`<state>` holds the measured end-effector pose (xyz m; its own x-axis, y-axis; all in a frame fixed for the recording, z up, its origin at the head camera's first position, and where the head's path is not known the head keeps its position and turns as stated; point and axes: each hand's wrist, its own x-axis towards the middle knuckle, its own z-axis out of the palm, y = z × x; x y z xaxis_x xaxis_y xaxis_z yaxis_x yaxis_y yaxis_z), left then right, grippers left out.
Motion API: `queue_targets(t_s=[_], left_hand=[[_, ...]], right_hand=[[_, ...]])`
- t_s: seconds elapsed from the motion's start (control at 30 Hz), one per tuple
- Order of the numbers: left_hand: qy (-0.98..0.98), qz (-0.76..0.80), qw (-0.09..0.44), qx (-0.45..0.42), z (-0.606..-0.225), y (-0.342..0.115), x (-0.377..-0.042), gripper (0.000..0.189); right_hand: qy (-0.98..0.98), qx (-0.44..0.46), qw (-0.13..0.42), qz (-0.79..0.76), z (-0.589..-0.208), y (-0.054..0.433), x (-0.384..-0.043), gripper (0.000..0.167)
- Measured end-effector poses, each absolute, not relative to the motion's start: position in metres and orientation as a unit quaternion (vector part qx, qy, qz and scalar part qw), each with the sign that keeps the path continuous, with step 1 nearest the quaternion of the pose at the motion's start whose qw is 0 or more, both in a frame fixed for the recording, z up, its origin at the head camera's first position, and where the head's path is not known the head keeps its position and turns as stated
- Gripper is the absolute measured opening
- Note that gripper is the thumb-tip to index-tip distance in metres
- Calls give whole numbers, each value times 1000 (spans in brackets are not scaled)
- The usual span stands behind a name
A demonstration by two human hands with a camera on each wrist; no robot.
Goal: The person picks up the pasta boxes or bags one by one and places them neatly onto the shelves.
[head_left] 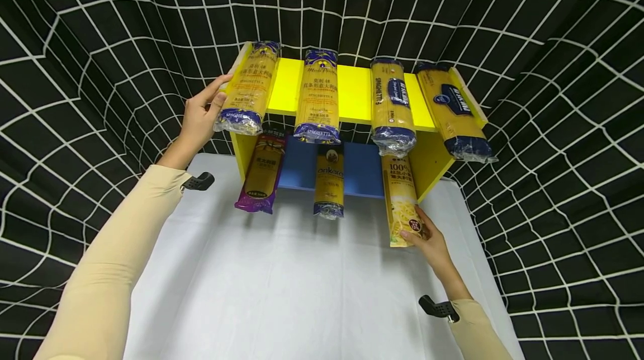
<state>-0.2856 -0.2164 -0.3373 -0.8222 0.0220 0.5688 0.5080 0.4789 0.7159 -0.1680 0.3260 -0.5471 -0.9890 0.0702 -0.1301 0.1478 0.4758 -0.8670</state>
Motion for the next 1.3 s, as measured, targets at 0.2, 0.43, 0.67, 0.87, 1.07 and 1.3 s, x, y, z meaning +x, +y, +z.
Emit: queue_targets(t_s=[0.2,0.43,0.67,0.87,1.07,1.3], left_hand=[[-823,-483,252,-161,-338,-216,-286,41],[-822,-487,246,-160,-339,-217,-285,41],[-820,-489,249,-160,-338,-218,-286,41],[-821,-489,247,-163,-338,-217,-286,41],[-821,-490,245,-161,-339,-218,-285,41],[-821,-489,246,-163,-337,-217,-285,41]], right_hand=[[881,63,-4,-468,-542,328,-163,81],[842,57,-127,-522,-529,332,-157,48],[776,-43,-38,-628,-516,337,-150,40],[751,-116,133,-637,-516,340,-148,40],[748,-144,236,-604,-522,339,-149,38],[735,-139,232,-622,-531,336,-154,41]])
